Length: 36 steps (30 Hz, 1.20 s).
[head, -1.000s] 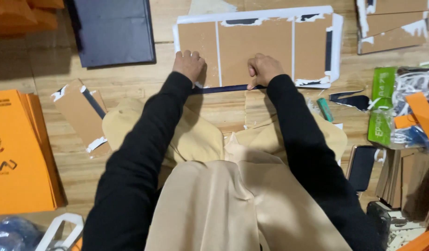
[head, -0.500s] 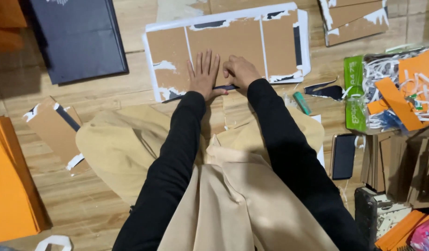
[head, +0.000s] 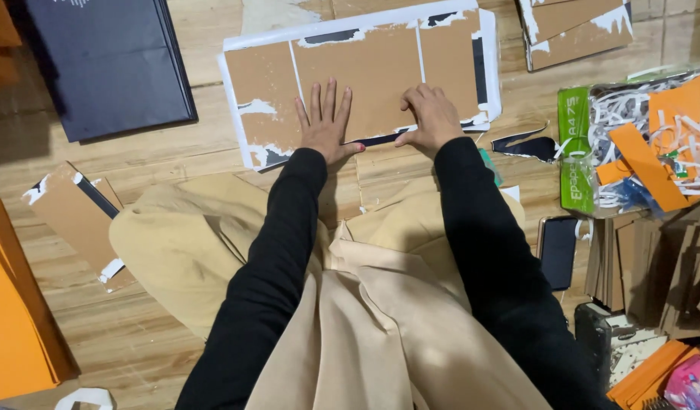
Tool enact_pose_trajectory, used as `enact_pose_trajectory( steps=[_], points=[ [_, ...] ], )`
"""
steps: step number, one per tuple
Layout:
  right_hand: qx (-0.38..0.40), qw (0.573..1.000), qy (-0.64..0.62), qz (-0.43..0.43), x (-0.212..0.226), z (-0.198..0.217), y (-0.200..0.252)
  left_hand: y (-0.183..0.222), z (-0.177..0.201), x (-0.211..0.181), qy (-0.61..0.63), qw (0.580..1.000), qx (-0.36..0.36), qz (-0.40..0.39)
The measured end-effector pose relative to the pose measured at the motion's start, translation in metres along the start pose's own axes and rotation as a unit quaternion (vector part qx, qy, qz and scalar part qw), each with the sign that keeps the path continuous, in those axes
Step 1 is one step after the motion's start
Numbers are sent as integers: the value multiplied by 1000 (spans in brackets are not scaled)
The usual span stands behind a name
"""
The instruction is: The person is assembling boxes by applying adhesive sheets to cardboard templates, pressing them down with a tool, and folding the edges.
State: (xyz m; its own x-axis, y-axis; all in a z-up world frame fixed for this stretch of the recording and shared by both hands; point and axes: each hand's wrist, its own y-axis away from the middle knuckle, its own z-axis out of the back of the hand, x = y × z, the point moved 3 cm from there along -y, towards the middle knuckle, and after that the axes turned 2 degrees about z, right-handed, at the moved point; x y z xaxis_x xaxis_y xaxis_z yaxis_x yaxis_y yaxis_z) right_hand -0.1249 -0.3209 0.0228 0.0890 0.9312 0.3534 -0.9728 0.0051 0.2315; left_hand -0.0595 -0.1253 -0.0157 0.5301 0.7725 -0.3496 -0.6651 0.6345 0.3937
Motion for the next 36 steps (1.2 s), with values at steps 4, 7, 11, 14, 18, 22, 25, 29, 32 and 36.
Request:
enact_pose_trajectory(
  steps=[4, 7, 11, 14, 18, 22, 25, 29, 32, 36],
  points=[
    [57, 997, -10, -42, -1, 2, -12, -5, 1, -20, 49, 997, -30, 55],
    [50, 998, -7, -28, 8, 10, -11, -21, -7, -47, -33, 989, -143, 5],
    [4, 1000, 16, 2, -6, 1, -8, -32, -13, -47, -65, 993, -96, 24],
    [-25, 996, 48, 73, -32, 2, -5, -36, -9, -49, -55, 995, -83, 32],
    [26, 996, 87, -18, -71, 28, 17, -32, -11, -50, -70, 994, -67, 45],
    [69, 993, 44, -89, -91, 39, 20, -35, -11, -50, -64, 995, -59, 46],
    [132, 984, 36, -115, -86, 49, 12, -36, -9, -51, -72, 995, -49, 50],
    [128, 988, 21, -79, -114, 40, 6, -39, -16, -47, -68, 995, -48, 47],
    [125, 990, 15, -62, -108, 46, 9, -39, -15, -46, -60, 996, -51, 41],
    [50, 989, -45, -133, -108, 46, 25, -38, -16, -45, -31, 998, -38, 37]
  ],
)
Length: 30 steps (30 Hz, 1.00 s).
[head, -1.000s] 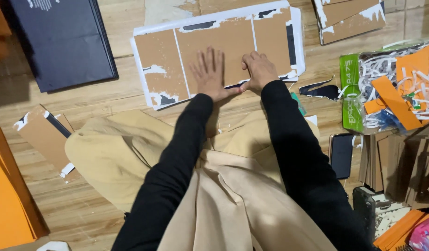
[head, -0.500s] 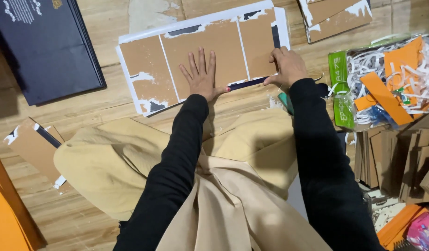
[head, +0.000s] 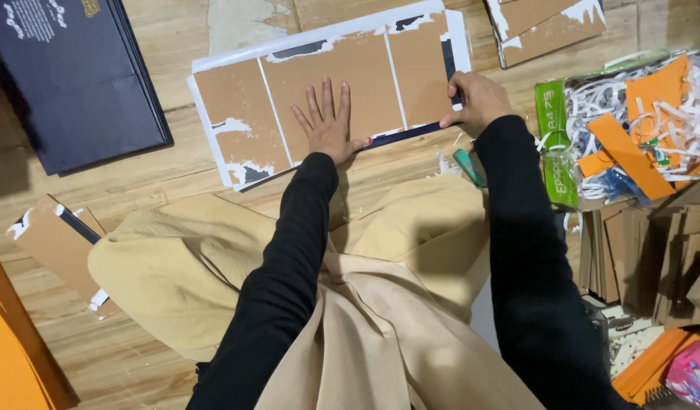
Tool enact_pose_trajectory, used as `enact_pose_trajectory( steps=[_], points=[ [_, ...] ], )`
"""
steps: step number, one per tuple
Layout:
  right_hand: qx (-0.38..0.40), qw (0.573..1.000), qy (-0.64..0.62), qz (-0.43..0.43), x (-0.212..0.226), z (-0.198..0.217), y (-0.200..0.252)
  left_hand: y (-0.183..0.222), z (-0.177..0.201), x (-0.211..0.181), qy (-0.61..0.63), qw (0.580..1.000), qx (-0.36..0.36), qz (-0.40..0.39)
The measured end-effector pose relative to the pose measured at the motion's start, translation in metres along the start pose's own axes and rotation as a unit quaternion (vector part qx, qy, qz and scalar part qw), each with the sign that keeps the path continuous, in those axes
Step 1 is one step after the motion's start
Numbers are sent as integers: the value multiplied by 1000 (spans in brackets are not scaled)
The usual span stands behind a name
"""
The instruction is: The person is assembling boxes by applying adhesive sheets to cardboard templates, pressing them down with a tool, and folding the edges.
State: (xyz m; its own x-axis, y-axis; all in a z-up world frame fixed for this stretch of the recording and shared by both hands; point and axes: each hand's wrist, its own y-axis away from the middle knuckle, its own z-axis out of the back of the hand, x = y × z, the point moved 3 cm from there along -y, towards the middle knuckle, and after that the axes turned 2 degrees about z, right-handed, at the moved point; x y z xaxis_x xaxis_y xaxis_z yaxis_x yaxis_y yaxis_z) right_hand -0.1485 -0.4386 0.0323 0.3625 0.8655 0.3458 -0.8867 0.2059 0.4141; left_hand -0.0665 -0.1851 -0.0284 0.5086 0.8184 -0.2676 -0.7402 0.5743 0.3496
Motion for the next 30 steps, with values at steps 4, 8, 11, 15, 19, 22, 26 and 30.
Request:
enact_pose_trajectory(
  steps=[4, 8, 11, 15, 19, 22, 26, 30],
  points=[
    [-163, 984, -50, 51, -26, -22, 11, 0, 4, -1, 6, 1000, 12, 3],
    [-314, 947, -5, 71, -19, -13, 63, 2, 5, 2, 79, 997, 19, 3],
    [-118, 980, -4, -159, -4, -19, 95, 0, 3, 2, 73, 997, 15, 3],
    [11, 990, 89, -110, -34, -64, 88, 3, 5, 0, -1, 1000, 10, 6],
    [-74, 996, 34, -33, -15, -73, 79, 5, 9, -1, 18, 1000, 19, 8],
    [-125, 991, 9, 56, 46, -79, 67, 2, 8, -1, 2, 1000, 21, 11],
    [-173, 980, 86, 43, 59, -69, 50, 3, 8, -1, -10, 1000, 16, 3],
    [-230, 962, 113, -89, 11, -63, 29, 2, 7, -1, 5, 1000, 8, -1]
  ],
)
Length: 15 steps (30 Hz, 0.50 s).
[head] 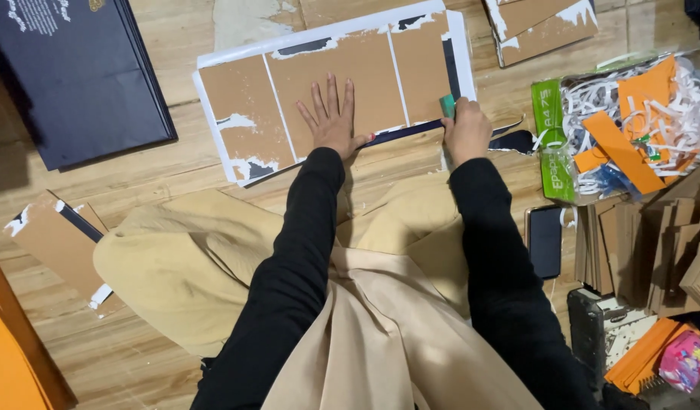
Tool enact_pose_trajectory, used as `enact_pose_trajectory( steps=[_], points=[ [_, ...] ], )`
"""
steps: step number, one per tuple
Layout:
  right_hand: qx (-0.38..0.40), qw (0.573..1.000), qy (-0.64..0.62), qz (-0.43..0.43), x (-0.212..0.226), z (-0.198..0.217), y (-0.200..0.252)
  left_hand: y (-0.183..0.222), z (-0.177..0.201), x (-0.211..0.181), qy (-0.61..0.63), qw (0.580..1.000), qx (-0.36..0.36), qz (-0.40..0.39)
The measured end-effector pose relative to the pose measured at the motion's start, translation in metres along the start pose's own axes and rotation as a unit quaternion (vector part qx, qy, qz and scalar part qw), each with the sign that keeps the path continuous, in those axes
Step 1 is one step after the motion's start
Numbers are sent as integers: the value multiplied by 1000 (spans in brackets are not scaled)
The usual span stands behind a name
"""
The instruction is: The person is assembling boxes by applying adhesive sheets to cardboard templates, pressing them down with a tool, and folding the edges.
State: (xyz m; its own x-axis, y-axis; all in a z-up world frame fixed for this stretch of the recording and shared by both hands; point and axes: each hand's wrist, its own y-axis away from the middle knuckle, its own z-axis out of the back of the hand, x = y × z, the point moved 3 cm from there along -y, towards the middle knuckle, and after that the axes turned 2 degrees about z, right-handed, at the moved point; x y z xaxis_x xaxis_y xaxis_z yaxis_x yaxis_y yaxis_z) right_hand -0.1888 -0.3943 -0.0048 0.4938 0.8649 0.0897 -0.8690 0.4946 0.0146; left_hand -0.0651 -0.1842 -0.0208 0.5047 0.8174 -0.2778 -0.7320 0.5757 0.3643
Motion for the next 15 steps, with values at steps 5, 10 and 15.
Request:
enact_pose_trajectory(
  steps=[5, 10, 15],
  points=[
    [-61, 994, -77, -47, -16, -1, -3, -1, -2, 0, -3, 1000, -3, 0],
    [-97, 987, -100, -82, -30, -5, -5, 2, 2, 0, 17, 1000, 5, -5],
    [-132, 979, -83, -130, -46, -10, -1, 3, -3, 1, 23, 1000, 4, -5]
  ],
)
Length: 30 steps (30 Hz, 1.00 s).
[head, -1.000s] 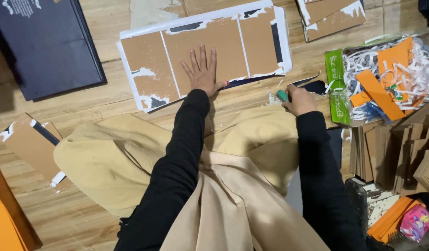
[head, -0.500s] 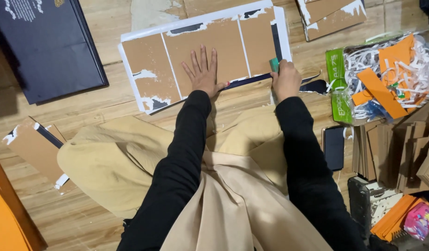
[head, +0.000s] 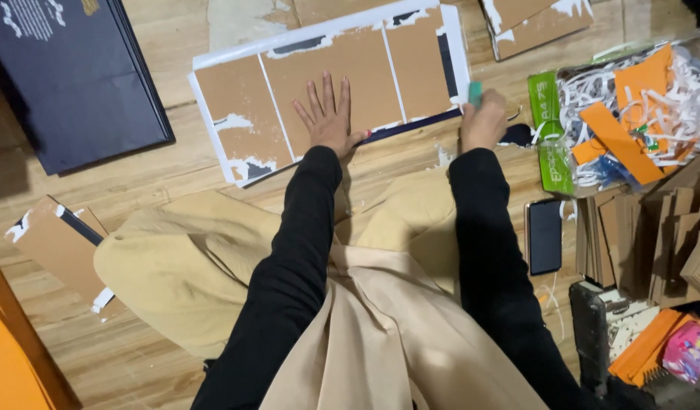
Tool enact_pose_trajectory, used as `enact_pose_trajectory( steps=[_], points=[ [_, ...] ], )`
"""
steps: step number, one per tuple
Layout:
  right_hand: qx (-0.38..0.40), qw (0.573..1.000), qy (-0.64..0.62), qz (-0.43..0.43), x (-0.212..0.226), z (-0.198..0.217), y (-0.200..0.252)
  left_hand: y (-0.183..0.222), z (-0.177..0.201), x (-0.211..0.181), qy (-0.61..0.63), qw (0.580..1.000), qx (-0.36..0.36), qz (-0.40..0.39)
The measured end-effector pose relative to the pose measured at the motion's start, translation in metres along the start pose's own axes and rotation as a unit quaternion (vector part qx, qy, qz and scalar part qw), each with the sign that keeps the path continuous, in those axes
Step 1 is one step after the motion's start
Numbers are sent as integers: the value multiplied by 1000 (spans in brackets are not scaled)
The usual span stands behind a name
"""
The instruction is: The person is assembling boxes by applying adhesive sheets to cardboard templates, pressing them down with a tool, and folding the edges.
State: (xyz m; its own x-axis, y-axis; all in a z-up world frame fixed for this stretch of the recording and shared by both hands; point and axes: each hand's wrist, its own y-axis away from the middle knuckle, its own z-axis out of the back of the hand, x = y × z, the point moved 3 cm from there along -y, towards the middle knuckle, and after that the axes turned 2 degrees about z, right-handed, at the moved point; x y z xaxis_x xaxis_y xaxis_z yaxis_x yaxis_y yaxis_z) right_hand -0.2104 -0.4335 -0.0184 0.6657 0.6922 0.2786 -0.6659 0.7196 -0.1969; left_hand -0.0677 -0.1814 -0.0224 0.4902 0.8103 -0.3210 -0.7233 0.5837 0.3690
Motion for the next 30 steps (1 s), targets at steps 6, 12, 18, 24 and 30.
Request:
enact_pose_trajectory(
  steps=[6, 12, 18, 24, 30],
  points=[
    [-21, 992, -121, 16, 57, 43, 28, -2, 5, -2, -7, 1000, 6, 3],
    [192, 942, -45, 270, 126, 12, 86, -2, 1, -1, -20, 1000, 11, 4],
    [172, 967, 39, 186, 86, 11, 51, -3, 2, -1, -12, 1000, 10, 6],
    [127, 984, -8, 123, 81, 12, 49, -2, 5, -2, -9, 1000, 8, 6],
    [138, 938, 12, 319, 124, 13, 87, 0, 0, 0, -12, 1000, 1, 5]
  ],
)
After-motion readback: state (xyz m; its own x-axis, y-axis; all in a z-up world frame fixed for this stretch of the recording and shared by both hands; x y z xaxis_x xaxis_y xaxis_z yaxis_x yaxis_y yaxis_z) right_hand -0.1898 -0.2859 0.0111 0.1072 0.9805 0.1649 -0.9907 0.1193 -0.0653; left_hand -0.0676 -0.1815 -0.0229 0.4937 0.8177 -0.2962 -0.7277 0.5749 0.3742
